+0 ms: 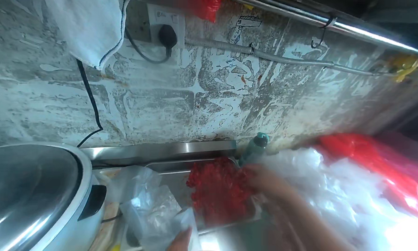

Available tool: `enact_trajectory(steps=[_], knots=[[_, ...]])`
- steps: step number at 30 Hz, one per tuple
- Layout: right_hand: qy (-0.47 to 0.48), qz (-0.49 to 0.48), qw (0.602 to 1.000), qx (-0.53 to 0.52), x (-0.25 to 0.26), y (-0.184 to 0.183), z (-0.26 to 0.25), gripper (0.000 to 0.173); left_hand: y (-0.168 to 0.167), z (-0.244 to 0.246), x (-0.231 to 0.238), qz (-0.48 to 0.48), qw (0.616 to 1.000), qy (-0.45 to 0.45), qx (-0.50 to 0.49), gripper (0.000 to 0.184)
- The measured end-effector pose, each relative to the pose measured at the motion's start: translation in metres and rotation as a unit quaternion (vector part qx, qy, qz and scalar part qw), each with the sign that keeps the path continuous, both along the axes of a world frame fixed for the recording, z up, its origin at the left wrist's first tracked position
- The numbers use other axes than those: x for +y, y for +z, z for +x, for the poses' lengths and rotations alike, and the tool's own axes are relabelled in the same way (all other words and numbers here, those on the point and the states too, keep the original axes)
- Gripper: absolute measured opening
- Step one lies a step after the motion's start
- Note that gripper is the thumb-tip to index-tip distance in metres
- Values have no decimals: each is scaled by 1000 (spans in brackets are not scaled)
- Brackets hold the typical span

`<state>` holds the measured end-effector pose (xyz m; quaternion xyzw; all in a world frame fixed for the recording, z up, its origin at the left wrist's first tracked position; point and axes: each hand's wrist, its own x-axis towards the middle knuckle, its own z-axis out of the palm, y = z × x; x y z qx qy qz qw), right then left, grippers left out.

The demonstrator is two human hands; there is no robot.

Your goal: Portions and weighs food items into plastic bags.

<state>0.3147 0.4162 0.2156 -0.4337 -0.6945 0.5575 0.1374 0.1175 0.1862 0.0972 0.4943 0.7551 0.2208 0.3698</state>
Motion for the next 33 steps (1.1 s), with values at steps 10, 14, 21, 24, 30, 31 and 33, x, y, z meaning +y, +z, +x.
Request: enact_trajectory(steps=[10, 14, 21, 24, 30, 31, 33], knots=[[-80, -315, 939, 113, -108, -92, -22, 42, -24, 42, 19, 80, 994, 39, -70, 70], [33, -261, 961, 85, -134, -128, -10, 62, -26, 39, 3, 46, 993, 44, -98, 99], [251, 138, 918, -275, -163, -73, 0, 41, -7, 30, -6, 35, 986, -69, -150, 85], [129, 164, 964, -166, -143, -66, 14, 29, -7, 16, -1, 3, 983, -101, -151, 81], [-97, 113, 964, -218, -30, -134, 48, 21, -34, 1, -4, 22, 973, -211, -96, 15], [-112, 106, 955, -253, -18, -150, 51, 22, -31, 3, -5, -15, 969, -240, -60, 20], [-113, 96, 933, -327, -1, -178, 50, 25, -28, 7, -6, -82, 956, -283, 9, 30]])
